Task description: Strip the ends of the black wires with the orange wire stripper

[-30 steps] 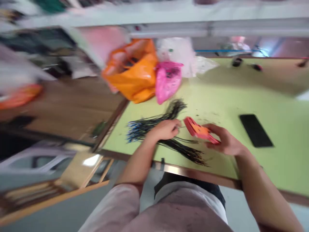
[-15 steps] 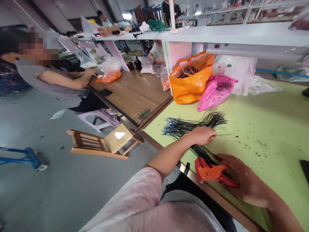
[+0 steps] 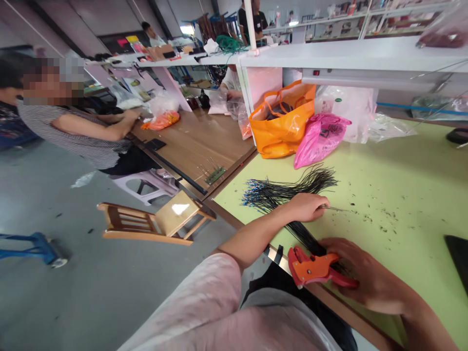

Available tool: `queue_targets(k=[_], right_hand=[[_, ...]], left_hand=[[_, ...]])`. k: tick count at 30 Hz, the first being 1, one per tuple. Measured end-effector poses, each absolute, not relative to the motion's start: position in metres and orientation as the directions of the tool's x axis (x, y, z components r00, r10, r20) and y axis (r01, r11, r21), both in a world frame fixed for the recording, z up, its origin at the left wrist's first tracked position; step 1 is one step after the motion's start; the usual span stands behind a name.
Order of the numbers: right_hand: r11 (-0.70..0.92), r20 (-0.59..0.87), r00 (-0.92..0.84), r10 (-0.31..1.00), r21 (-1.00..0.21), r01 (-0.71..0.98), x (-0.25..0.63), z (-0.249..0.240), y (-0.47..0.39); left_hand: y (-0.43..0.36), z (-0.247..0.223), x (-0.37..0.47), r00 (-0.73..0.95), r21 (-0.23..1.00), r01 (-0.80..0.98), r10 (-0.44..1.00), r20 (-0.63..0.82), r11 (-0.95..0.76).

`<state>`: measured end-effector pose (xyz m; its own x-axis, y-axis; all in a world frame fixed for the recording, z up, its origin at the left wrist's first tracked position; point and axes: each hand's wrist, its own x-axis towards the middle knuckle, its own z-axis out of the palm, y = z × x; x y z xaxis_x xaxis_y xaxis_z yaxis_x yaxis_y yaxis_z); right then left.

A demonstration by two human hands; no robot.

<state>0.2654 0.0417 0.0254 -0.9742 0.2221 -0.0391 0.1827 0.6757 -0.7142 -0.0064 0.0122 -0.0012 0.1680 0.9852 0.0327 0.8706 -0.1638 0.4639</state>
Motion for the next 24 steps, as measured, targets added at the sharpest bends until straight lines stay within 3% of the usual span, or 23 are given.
queue_targets(k=[5, 14, 17, 24], right_hand=[[0.657, -0.063, -0.968, 0.244, -0.723, 0.213, 0.267, 0.025, 0.043], [0.640, -0.015, -0.969, 0.247, -0.748, 0.175, 0.265, 0.023, 0.047], [0.623, -0.013, -0.965, 0.261, -0.761, 0.179, 0.262, 0.025, 0.045], [0.611, 0.018, -0.964, 0.265, -0.776, 0.154, 0.259, 0.025, 0.045]], left_hand=[[0.012, 0.000, -0.002, 0.227, 0.493, 0.839, 0.971, 0.071, -0.232], [0.013, 0.003, -0.007, 0.222, 0.398, 0.883, 0.968, 0.113, -0.249], [0.008, 0.000, -0.006, 0.227, 0.435, 0.862, 0.966, 0.128, -0.260], [0.001, -0.009, -0.009, 0.105, 0.659, 0.735, 0.986, 0.127, -0.163]])
